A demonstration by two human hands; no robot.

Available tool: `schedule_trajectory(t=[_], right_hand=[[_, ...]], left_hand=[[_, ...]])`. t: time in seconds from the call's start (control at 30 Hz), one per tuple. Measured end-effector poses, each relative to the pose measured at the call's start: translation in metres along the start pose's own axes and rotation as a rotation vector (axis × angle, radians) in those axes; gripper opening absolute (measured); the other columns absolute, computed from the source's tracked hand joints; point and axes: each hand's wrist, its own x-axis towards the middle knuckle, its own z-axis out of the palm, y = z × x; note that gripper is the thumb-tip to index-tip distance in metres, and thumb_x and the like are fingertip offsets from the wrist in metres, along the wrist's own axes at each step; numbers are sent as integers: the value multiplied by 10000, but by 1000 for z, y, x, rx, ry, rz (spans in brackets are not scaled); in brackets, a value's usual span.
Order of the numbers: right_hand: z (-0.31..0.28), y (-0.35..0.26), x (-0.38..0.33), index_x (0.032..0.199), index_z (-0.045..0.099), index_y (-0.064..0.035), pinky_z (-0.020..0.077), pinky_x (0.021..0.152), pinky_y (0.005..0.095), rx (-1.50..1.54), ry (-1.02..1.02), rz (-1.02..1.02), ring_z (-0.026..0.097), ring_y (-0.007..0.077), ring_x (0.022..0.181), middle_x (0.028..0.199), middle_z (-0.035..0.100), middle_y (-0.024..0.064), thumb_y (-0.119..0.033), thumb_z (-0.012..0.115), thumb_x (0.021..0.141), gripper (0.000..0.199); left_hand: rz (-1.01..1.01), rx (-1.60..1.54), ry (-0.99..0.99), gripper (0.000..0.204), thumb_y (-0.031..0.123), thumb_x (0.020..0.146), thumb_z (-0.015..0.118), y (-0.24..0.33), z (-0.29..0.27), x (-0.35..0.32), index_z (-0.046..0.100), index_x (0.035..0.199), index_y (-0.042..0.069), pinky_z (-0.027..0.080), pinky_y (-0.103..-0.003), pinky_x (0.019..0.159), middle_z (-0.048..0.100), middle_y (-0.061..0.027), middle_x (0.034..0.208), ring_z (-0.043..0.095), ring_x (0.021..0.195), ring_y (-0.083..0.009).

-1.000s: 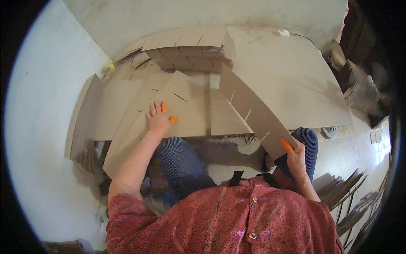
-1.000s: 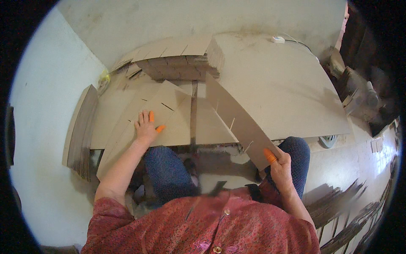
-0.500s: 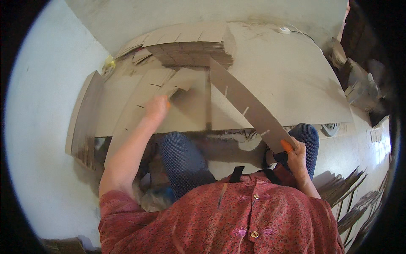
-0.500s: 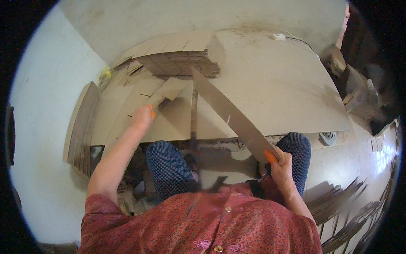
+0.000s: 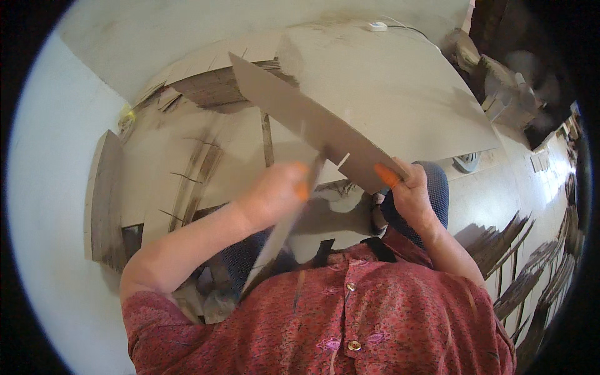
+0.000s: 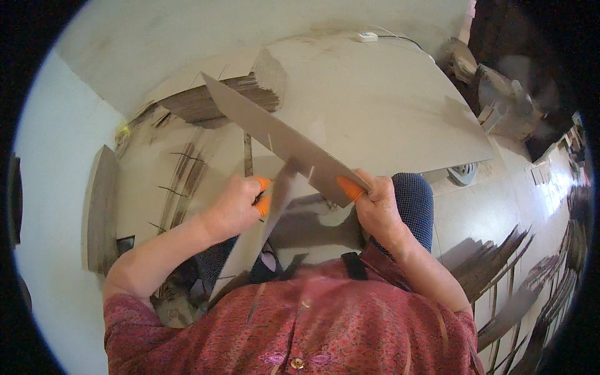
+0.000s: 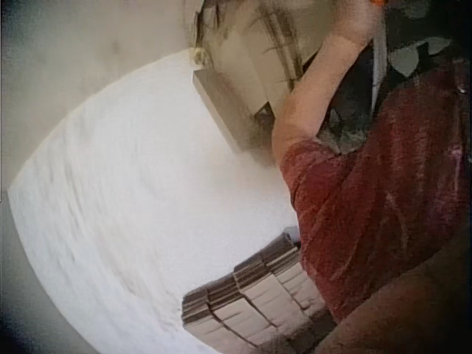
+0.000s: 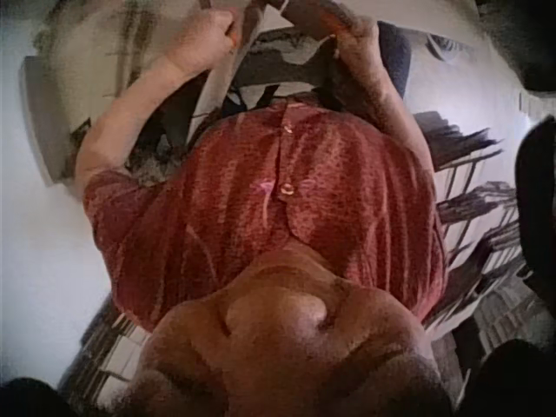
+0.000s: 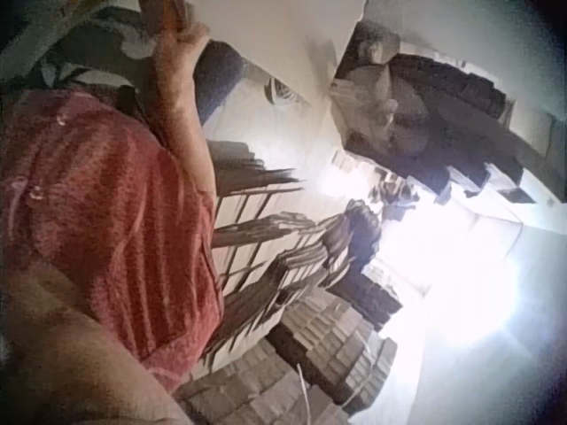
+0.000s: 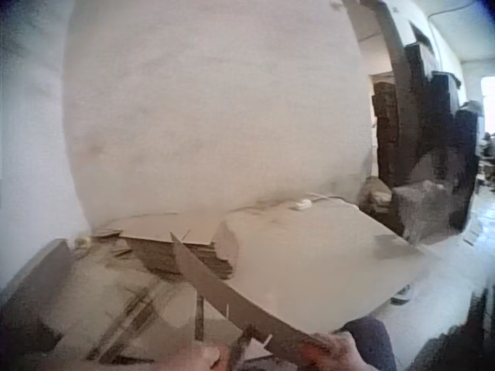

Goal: The person sits on the floor and repeatedly folds pre-cut cardboard pieces into compartmentalized trays. They pick up each flat piece, fold along scored lines to form walls, and place the finished trays into a growing stack.

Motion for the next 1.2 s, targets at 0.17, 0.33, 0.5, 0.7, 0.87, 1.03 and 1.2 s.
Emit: schedule_trajectory(t=[0.17, 0.33, 0.5, 0.7, 0.87, 1.03, 1.2], right_hand=[[-5, 10, 1, 910, 651, -7, 404, 522, 285, -141, 9, 7, 477, 107, 573, 643, 574, 173, 20, 570, 847, 106], [-4, 15, 3, 958, 659, -13, 445, 560, 300, -112, -19, 50, 516, 127, 581, 681, 602, 210, 22, 575, 825, 161], [5, 30, 3, 956, 650, 17, 443, 572, 295, -191, -130, 139, 511, 74, 641, 677, 634, 121, -115, 620, 888, 151], [2, -18, 28, 1182, 578, 39, 480, 884, 362, -317, -140, -60, 620, 354, 1040, 1110, 629, 241, -184, 706, 830, 436], [27, -51, 69, 1230, 535, 26, 487, 891, 435, -541, -214, -470, 570, 419, 1080, 1217, 573, 243, -207, 659, 844, 468], [59, -41, 94, 1187, 545, -1, 499, 768, 461, -931, -442, -244, 623, 396, 894, 932, 649, 224, -177, 557, 887, 348], [53, -28, 79, 1204, 537, -48, 477, 623, 476, -1010, -454, -227, 621, 374, 690, 723, 635, 173, -143, 526, 889, 330]], left_hand=[[-18, -290, -65, 137, 82, 822, 583, -2, 22, 10, 592, 878, -42, 472, -390, 618, 599, -215, 734, 588, 661, -317], [-114, -403, -143, 233, 106, 931, 558, -1, 13, 8, 602, 1119, -24, 463, -224, 529, 625, -13, 809, 527, 623, -57], [-107, -512, -193, 346, 179, 918, 624, -3, 10, 11, 584, 1191, -30, 495, -232, 595, 638, -40, 889, 556, 677, -65], [-139, 294, 418, 600, 365, 868, 659, -154, -28, 5, 493, 1302, -14, 382, -390, 1033, 497, -237, 1325, 470, 1229, -376], [-940, 733, 531, 768, 505, 847, 616, -259, -62, -39, 396, 1353, -28, 332, -453, 1053, 370, -238, 1415, 371, 1299, -366], [-828, 639, 331, 520, 440, 892, 574, -264, -78, -44, 561, 1169, 1, 457, -435, 921, 582, -235, 1186, 574, 1077, -369], [-727, 669, 390, 216, 221, 866, 560, -269, -73, -47, 621, 936, 26, 499, -463, 746, 646, -197, 933, 624, 844, -372]])
